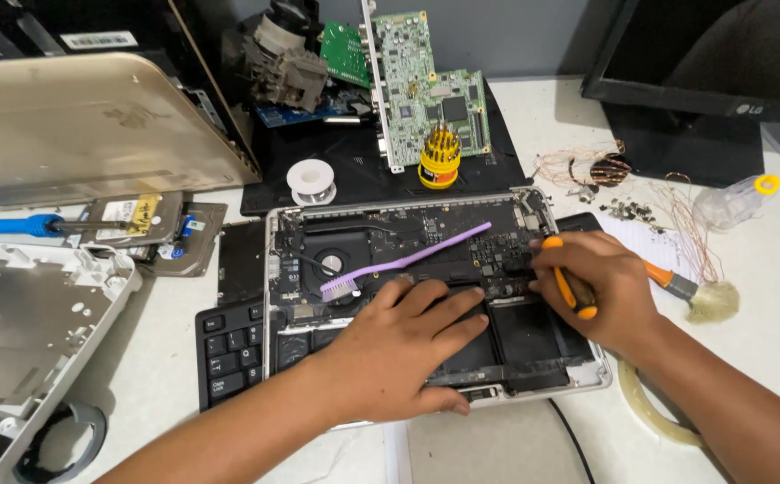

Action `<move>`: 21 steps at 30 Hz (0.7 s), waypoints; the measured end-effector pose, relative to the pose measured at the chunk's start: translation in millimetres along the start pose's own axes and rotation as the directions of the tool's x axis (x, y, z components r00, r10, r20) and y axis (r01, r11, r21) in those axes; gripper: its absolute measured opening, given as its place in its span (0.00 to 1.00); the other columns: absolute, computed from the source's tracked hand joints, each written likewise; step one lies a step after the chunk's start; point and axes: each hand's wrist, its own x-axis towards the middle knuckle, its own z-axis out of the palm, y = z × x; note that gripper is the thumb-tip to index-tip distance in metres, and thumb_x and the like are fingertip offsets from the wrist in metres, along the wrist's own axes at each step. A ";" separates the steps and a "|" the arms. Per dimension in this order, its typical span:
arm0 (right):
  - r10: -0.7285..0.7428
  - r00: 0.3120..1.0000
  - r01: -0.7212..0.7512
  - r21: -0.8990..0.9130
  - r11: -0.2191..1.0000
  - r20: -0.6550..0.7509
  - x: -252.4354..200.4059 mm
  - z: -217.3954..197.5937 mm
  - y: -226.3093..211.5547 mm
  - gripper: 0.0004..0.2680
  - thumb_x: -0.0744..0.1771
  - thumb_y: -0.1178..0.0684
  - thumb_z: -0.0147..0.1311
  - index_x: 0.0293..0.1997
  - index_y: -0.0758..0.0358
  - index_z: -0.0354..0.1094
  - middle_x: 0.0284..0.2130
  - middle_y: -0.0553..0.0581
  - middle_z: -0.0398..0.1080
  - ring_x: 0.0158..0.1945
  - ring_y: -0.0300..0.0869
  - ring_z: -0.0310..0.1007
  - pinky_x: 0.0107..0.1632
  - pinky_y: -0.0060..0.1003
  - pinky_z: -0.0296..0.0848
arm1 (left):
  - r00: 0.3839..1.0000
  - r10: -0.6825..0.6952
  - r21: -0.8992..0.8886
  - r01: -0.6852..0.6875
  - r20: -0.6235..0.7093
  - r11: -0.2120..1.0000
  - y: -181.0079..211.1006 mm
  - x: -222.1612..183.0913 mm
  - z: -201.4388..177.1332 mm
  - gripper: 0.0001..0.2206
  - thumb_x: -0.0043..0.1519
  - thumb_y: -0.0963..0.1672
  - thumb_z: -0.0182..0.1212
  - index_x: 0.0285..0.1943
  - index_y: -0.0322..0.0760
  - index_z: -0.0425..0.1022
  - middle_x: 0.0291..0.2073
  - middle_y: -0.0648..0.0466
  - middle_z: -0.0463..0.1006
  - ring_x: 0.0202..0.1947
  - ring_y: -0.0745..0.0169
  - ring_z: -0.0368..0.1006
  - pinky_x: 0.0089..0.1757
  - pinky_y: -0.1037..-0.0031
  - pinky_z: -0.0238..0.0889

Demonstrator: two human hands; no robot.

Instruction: Repairing a laptop by applying adhesive tape to internal components and using a screwdriver to secure parts.

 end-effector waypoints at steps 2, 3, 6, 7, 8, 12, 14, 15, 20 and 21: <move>0.008 1.000 -0.008 -0.001 1.000 -0.012 -1.3 0.0 3.0 0.03 0.66 0.60 0.57 0.41 0.61 0.74 0.42 0.59 0.78 0.43 0.47 0.80 0.50 0.40 0.73 | 1.000 0.004 -0.008 -0.004 -0.007 1.000 0.5 -0.5 0.3 0.38 0.55 0.63 0.59 0.68 0.39 0.69 0.70 0.47 0.66 0.62 0.45 0.61 0.56 0.50 0.53; 0.011 0.999 -0.011 -0.002 1.000 -0.030 -0.6 -0.5 4.5 0.03 0.67 0.60 0.56 0.42 0.61 0.73 0.42 0.58 0.79 0.45 0.48 0.80 0.51 0.41 0.73 | 1.000 0.008 -0.008 -0.008 -0.016 1.000 -0.4 -0.1 -0.7 0.38 0.55 0.63 0.60 0.68 0.39 0.69 0.70 0.47 0.67 0.61 0.45 0.62 0.55 0.51 0.53; 0.014 0.995 -0.014 -0.001 1.000 -0.096 -3.6 -1.7 6.5 0.03 0.66 0.63 0.57 0.41 0.62 0.73 0.41 0.59 0.79 0.45 0.47 0.79 0.52 0.40 0.73 | 1.000 0.007 -0.004 -0.007 -0.020 1.000 -0.1 -0.5 0.3 0.38 0.55 0.63 0.59 0.67 0.39 0.69 0.70 0.48 0.67 0.62 0.46 0.62 0.55 0.51 0.53; 0.015 0.995 -0.016 0.001 1.000 -0.094 -6.0 -0.1 7.5 0.03 0.66 0.63 0.57 0.41 0.62 0.73 0.41 0.59 0.79 0.45 0.47 0.79 0.52 0.40 0.73 | 1.000 0.006 -0.006 -0.006 -0.018 1.000 1.4 -1.5 0.7 0.38 0.55 0.63 0.59 0.67 0.39 0.69 0.70 0.48 0.67 0.62 0.46 0.62 0.55 0.51 0.53; 0.004 0.999 -0.003 0.023 1.000 -0.050 -5.1 1.5 9.9 0.03 0.66 0.62 0.57 0.41 0.61 0.74 0.42 0.57 0.79 0.42 0.45 0.79 0.50 0.39 0.73 | 0.999 0.013 -0.003 -0.013 -0.033 1.000 0.7 -1.2 -0.1 0.38 0.55 0.63 0.60 0.67 0.39 0.70 0.70 0.47 0.67 0.61 0.45 0.63 0.54 0.51 0.54; 0.061 0.997 -0.057 0.113 0.992 -0.039 -1.1 5.3 4.5 0.02 0.67 0.59 0.56 0.41 0.60 0.74 0.41 0.57 0.79 0.34 0.41 0.80 0.48 0.35 0.75 | 1.000 0.011 0.004 -0.010 -0.024 1.000 -0.7 0.0 0.7 0.38 0.55 0.63 0.60 0.67 0.39 0.69 0.70 0.47 0.66 0.61 0.44 0.62 0.55 0.50 0.54; 0.078 0.996 -0.071 0.126 0.989 -0.049 -4.3 6.3 0.5 0.02 0.67 0.60 0.56 0.41 0.60 0.74 0.41 0.58 0.79 0.31 0.39 0.80 0.47 0.34 0.76 | 1.000 0.006 0.015 -0.006 -0.022 1.000 1.0 -1.8 3.4 0.39 0.54 0.63 0.61 0.68 0.39 0.69 0.71 0.47 0.66 0.62 0.44 0.61 0.56 0.49 0.53; 0.091 0.994 -0.081 0.136 0.987 -0.063 -4.4 6.3 -0.7 0.03 0.67 0.61 0.56 0.40 0.61 0.73 0.42 0.59 0.78 0.27 0.37 0.79 0.46 0.32 0.77 | 1.000 0.004 0.031 -0.003 -0.025 1.000 1.1 -1.9 4.4 0.39 0.54 0.63 0.62 0.68 0.38 0.69 0.71 0.47 0.66 0.62 0.45 0.61 0.58 0.48 0.53; 0.129 0.990 -0.119 0.151 0.981 -0.057 -7.3 7.5 3.3 0.04 0.67 0.63 0.56 0.43 0.63 0.72 0.41 0.60 0.75 0.25 0.38 0.79 0.38 0.29 0.77 | 1.000 -0.013 0.025 0.012 0.020 1.000 2.4 -1.3 6.5 0.40 0.54 0.63 0.59 0.70 0.39 0.67 0.72 0.44 0.64 0.64 0.43 0.60 0.59 0.47 0.50; 0.130 0.988 -0.120 0.127 0.985 -0.078 -6.0 7.4 5.4 0.04 0.67 0.62 0.57 0.44 0.64 0.73 0.40 0.60 0.74 0.26 0.39 0.80 0.37 0.29 0.77 | 0.999 -0.016 0.015 0.016 0.036 1.000 1.3 -0.3 5.2 0.40 0.55 0.63 0.59 0.70 0.39 0.67 0.72 0.43 0.63 0.65 0.41 0.59 0.60 0.46 0.49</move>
